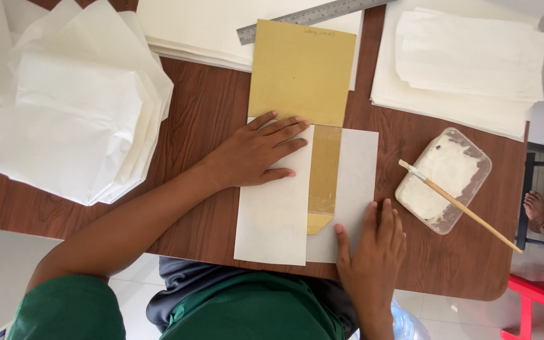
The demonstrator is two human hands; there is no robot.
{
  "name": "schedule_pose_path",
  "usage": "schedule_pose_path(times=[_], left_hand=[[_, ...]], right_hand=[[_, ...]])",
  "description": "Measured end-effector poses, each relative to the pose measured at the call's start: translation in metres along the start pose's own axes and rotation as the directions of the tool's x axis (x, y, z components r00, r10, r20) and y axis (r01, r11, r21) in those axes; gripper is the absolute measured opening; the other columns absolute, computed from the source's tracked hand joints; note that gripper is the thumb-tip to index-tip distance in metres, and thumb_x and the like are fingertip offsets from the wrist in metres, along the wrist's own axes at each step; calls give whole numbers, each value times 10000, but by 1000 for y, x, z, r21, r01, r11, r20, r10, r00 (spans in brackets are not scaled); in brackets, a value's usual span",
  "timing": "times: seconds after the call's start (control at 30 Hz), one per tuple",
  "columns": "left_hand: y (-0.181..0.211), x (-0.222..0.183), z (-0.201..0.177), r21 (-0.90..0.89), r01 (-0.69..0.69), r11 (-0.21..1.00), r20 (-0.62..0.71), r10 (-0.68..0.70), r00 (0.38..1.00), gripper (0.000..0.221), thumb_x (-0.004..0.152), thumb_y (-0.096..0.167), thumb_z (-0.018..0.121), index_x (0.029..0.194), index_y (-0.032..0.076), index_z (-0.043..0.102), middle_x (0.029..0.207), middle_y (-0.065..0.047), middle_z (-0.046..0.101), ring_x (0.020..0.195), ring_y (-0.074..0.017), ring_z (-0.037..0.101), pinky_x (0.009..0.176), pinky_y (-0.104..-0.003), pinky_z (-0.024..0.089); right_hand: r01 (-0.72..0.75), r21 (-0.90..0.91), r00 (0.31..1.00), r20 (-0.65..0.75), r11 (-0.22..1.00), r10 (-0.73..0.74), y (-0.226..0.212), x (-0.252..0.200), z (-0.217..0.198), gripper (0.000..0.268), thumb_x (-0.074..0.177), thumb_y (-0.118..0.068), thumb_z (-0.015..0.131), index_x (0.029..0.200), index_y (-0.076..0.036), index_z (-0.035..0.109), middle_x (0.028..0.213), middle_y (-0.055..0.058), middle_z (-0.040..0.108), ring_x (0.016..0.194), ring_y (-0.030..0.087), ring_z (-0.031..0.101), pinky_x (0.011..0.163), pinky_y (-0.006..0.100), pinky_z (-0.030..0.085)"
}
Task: Manually assembling paper bags by folding paper sheets around a template and applying glue with a brush.
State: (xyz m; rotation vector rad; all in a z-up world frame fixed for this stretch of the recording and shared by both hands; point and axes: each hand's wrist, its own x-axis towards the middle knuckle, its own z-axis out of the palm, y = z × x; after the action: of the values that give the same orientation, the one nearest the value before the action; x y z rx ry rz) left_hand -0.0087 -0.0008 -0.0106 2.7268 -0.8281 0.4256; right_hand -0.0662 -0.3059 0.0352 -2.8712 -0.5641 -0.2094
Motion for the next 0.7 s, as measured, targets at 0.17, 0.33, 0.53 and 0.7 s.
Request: schedule_pose_path(times=[0.17,0.33,0.53,0.7], left_hand=[[0,0,0,-1,15,1000,-23,-15,1000,511,1041,498,586,1363,104,627,1599,-84,453,1489,-226,407,1208,-478,345],[0,1,-3,-62,29,998,-28,-31,999,495,1038,455,601,1346,68,624,1564,-121,463,1466,-286,411,1177,-498,383],[-2,3,-5,-75,-11,997,-93,4,996,504,1000,441,667,1297,34,650,1433,-158,569,1347,-350,500,1111,-496,450],[0,2,-3,-31,7,999,-73,-9,997,515,1016,454,631,1309,32,657,1463,-158,563,1415,-351,469,1210,-489,354]], right_hand=[[-156,144,976,174,977,130,2,-4,6,692,988,-526,467,1536,-105,429,1682,176,271,1545,436,202,1162,706,166],[-343,493,939,184,799,290,-7,7,-25,763,921,-341,619,1577,-76,334,1382,157,554,1305,302,502,1103,492,344],[-547,514,837,340,661,428,-11,9,-36,385,876,-288,731,1208,-104,668,870,20,764,791,118,689,741,266,555],[-146,505,986,146,850,83,-15,9,-27,193,924,-270,698,878,-84,678,964,27,661,857,158,645,742,282,494]])
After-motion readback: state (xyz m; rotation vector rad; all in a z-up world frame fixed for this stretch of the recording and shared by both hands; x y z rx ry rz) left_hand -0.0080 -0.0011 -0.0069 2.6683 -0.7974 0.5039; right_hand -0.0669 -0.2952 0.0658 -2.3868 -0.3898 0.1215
